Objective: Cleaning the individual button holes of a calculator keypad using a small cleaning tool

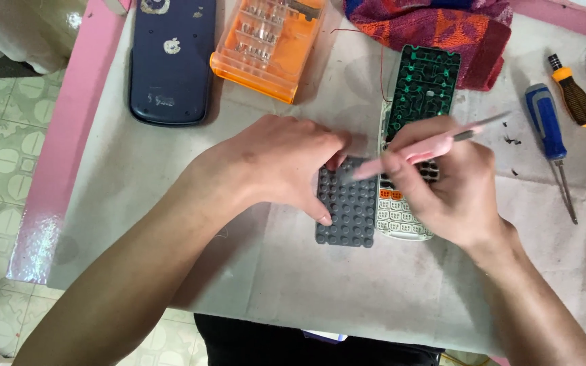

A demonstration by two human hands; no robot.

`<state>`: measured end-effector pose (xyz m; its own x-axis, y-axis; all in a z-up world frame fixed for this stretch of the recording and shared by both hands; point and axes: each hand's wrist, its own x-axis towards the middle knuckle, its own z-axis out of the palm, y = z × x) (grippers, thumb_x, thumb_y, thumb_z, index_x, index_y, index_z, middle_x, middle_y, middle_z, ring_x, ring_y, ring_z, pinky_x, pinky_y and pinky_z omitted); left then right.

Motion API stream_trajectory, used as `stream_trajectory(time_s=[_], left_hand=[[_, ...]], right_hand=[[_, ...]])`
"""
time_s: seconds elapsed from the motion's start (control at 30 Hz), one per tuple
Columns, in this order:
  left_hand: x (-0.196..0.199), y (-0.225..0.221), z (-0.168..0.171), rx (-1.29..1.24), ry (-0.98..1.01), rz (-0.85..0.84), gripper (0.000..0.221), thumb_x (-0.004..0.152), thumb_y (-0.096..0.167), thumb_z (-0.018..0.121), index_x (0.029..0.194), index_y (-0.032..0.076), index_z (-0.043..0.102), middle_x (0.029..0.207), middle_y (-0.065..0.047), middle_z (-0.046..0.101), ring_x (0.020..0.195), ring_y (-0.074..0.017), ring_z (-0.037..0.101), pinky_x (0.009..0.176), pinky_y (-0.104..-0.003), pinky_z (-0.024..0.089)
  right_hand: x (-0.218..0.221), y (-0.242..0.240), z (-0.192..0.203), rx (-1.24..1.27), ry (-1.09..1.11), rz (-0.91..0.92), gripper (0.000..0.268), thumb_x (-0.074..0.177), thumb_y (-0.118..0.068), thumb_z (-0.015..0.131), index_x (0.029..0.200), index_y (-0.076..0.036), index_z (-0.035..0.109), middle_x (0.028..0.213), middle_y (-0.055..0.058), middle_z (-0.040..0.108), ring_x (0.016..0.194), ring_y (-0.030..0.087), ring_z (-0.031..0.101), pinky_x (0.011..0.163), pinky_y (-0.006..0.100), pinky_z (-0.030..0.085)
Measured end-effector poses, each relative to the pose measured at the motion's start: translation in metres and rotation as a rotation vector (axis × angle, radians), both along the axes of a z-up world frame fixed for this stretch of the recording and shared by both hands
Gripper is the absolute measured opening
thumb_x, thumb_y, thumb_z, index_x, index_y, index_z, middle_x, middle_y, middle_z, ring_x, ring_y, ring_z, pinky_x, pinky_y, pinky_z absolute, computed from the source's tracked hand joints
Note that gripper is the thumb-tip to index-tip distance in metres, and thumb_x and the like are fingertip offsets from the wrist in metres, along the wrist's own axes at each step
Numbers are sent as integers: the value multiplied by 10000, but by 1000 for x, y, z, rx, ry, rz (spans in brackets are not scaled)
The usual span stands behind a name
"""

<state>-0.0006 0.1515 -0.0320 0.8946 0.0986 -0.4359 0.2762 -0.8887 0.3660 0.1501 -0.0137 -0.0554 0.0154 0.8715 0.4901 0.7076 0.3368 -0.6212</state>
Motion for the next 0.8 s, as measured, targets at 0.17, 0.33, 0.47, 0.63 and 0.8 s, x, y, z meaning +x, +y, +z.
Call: stream_trajectory(time_s=[0.17, 0.33, 0.47, 0.63, 0.8], left_hand=[[-1, 1, -3, -29, -14, 22, 631, 620, 537, 932, 999, 218, 542, 951, 26, 699, 858, -233, 658, 664, -429, 498], [-2, 3, 12, -47, 33, 30, 615, 636, 517, 916, 1028, 217, 548, 988, 16, 703, 890, -225, 665, 698, -421, 511], [-11, 19, 24, -174, 11, 132, 182, 881, 264, 753, 984, 214, 611, 696, 41, 576, 585, -111, 498, 548, -307, 389], [-9, 17, 34, -59, 109, 265, 131, 866, 329, 784, 842, 218, 717, 902, 51, 735, 754, -144, 673, 671, -349, 498], [-2, 8, 23, 69, 149, 194, 428, 736, 577, 848, 710, 245, 581, 719, 109, 682, 686, -141, 638, 663, -342, 489]], right_hand=[[7, -7, -8, -35, -112, -65, 87, 1018, -47, 644, 988, 15, 591, 988, 155, 662, 759, 214, 660, 641, 316, 520], [11, -11, -2, 54, -119, 24, 103, 989, 37, 659, 972, -21, 577, 948, 169, 696, 836, 254, 717, 709, 340, 596], [3, -9, 18, 29, -121, 87, 103, 918, 45, 691, 1013, 24, 660, 947, 164, 740, 795, 241, 739, 709, 327, 618], [-1, -8, 22, 14, -59, -3, 120, 911, 87, 680, 1029, 65, 685, 988, 160, 741, 829, 251, 743, 731, 325, 597], [1, -3, 16, -53, -46, 75, 148, 873, 90, 704, 1000, 26, 747, 963, 104, 762, 815, 193, 751, 720, 270, 626]])
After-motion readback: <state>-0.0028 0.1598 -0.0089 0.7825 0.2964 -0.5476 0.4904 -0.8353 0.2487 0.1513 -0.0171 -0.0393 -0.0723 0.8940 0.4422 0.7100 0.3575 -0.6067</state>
